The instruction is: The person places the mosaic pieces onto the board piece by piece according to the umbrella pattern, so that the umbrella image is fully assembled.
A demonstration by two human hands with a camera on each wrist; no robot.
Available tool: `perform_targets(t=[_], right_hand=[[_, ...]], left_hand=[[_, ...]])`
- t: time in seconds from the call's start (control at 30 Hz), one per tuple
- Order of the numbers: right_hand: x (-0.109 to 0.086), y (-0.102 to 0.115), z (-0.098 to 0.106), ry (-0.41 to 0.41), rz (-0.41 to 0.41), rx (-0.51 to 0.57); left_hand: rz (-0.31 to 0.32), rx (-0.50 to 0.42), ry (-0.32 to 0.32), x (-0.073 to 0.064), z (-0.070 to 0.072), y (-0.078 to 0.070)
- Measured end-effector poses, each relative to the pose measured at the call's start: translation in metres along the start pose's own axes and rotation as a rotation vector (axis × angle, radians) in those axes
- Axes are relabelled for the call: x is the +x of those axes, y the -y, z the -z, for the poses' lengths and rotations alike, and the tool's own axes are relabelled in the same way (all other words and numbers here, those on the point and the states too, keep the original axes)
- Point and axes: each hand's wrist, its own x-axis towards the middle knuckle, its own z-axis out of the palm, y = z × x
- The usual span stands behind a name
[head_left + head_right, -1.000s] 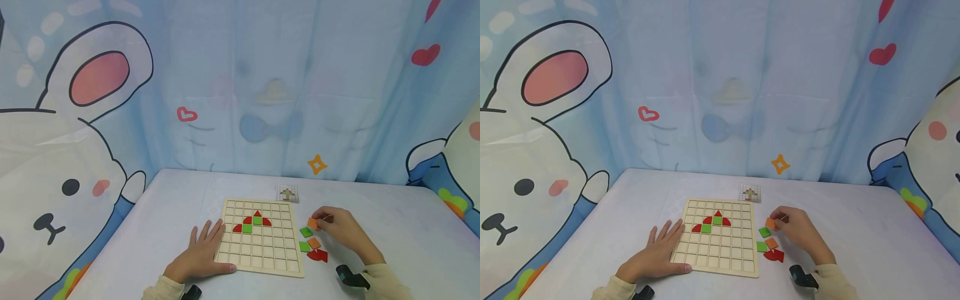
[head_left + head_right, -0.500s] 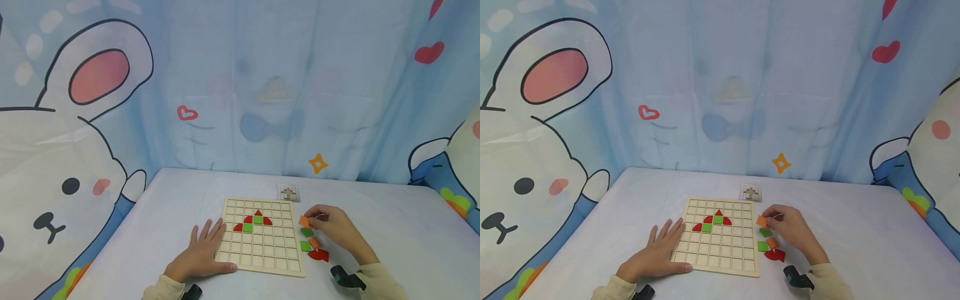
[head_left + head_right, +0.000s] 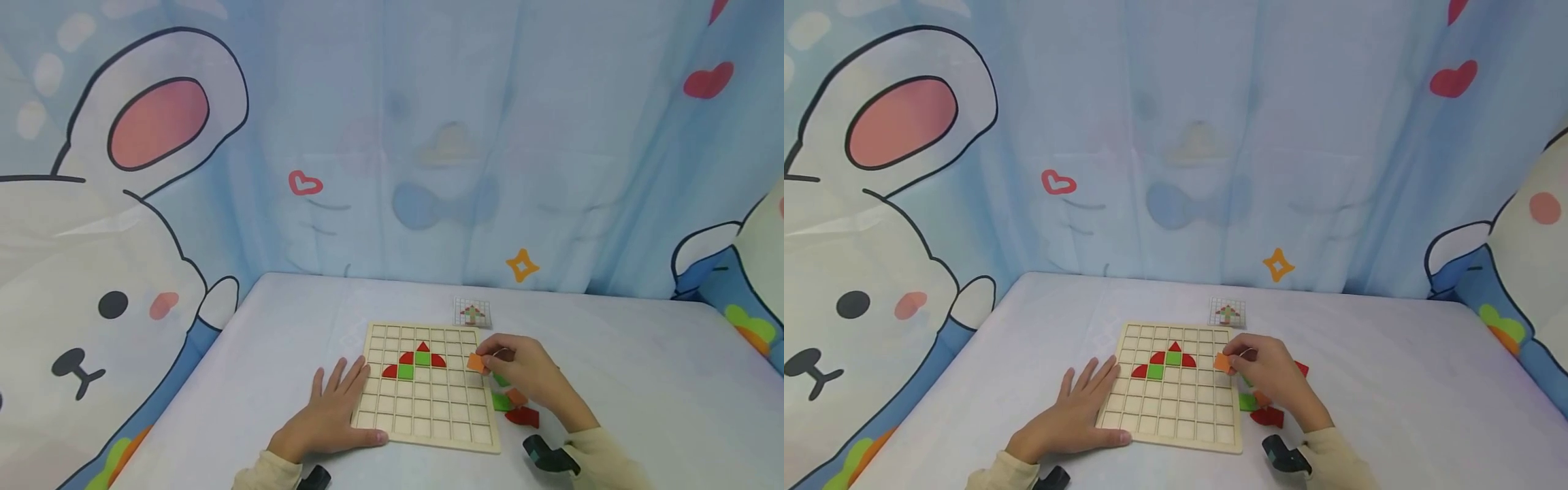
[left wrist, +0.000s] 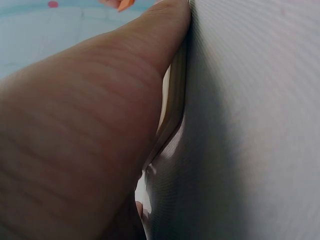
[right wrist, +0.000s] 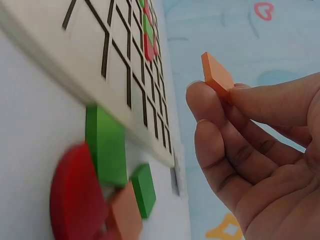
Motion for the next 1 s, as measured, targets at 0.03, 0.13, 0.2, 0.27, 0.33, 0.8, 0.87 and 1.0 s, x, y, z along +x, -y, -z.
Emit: perform_targets(t=[0.03,0.13,0.2,0.27,0.33,0.8,0.87,1.0], right_hand=[[0.002,0.002,-0.002,0.002,0.017,0.001],[0.007,0.007,-0.009,0.004,0.051,0.01],[0.011,0.01,-0.014,0.007,0.054,0.013],[0.014,0.012,-0.018,0.013,0.061,0.021],[0.016,0.016,-0.021,0.019,0.071,0.032],[0.033,0.034,-0.042,0.002,0.14,0.005],[0.035,0.034,-0.046,0.013,0.152,0.006],[0.038,0.033,-0.055,0.044,0.19,-0.024]], left_hand=[[-0.001,0.0,-0.004,0.0,0.0,0.001],[-0.011,-0.006,-0.01,0.001,-0.001,0.002],[-0.014,-0.003,-0.009,0.0,-0.001,0.002],[-0.014,0.0,-0.007,0.0,-0.001,0.002],[-0.012,0.008,-0.008,0.0,0.0,0.002],[0.0,0.026,-0.002,0.001,-0.001,0.0],[-0.001,0.032,-0.001,0.001,-0.001,0.001],[-0.001,0.032,-0.002,0.001,0.0,0.001]])
